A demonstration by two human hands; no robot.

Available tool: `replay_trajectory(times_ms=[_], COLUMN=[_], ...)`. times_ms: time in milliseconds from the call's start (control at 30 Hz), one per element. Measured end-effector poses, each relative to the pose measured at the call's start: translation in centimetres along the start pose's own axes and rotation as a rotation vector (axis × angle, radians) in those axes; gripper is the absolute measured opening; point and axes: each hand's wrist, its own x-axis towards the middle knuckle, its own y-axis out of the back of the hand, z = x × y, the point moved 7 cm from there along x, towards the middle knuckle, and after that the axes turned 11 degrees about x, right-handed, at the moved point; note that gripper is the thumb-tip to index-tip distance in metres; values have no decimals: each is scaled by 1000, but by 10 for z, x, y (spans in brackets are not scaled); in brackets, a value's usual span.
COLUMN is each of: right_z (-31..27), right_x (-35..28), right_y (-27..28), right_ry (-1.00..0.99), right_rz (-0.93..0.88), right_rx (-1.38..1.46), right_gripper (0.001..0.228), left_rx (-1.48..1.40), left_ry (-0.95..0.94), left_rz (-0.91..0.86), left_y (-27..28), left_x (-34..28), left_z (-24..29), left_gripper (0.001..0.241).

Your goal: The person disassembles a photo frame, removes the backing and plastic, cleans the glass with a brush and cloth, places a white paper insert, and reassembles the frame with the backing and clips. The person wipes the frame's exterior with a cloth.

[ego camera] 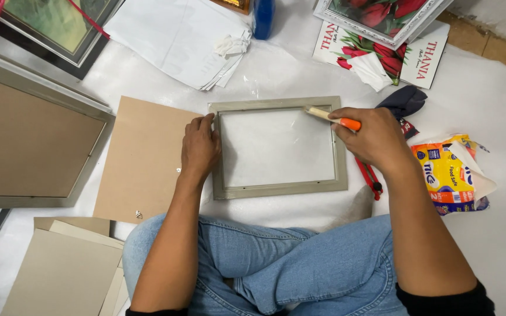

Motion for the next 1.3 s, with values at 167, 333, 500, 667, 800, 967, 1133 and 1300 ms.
replay_trajectory(times_ms=[167,333,500,667,800,967,1133,1300], right_z=[-20,-70,-81,-84,-84,-87,-39,33], right_x=[-13,-53,-45,-32,-35,-42,-21,-2], right_y=[-37,-76,-70,-115,-116,-118,-88,-27], right_ry=[29,132,200,162,107,59,-22,-224], right_rz=[-187,-450,-34,-192,-230,-247,-219,-54], right_rx=[-139,-185,605,792,743,808,665,333], right_gripper=[31,29,17,26,27,29,30,28], left_rx=[-7,9,-10,5,9,17,-18,-4], left_ry=[2,5,-25,-41,-37,-44,-27,-28], left_rz=[-15,12,60,62,55,53,51,40], left_y=[-1,0,4,-4,-2,-4,-1,-4], left_x=[1,2,0,1,1,1,0,2], left_z=[1,0,3,-3,-2,-2,-2,-3], left_gripper=[43,42,41,39,37,37,36,36])
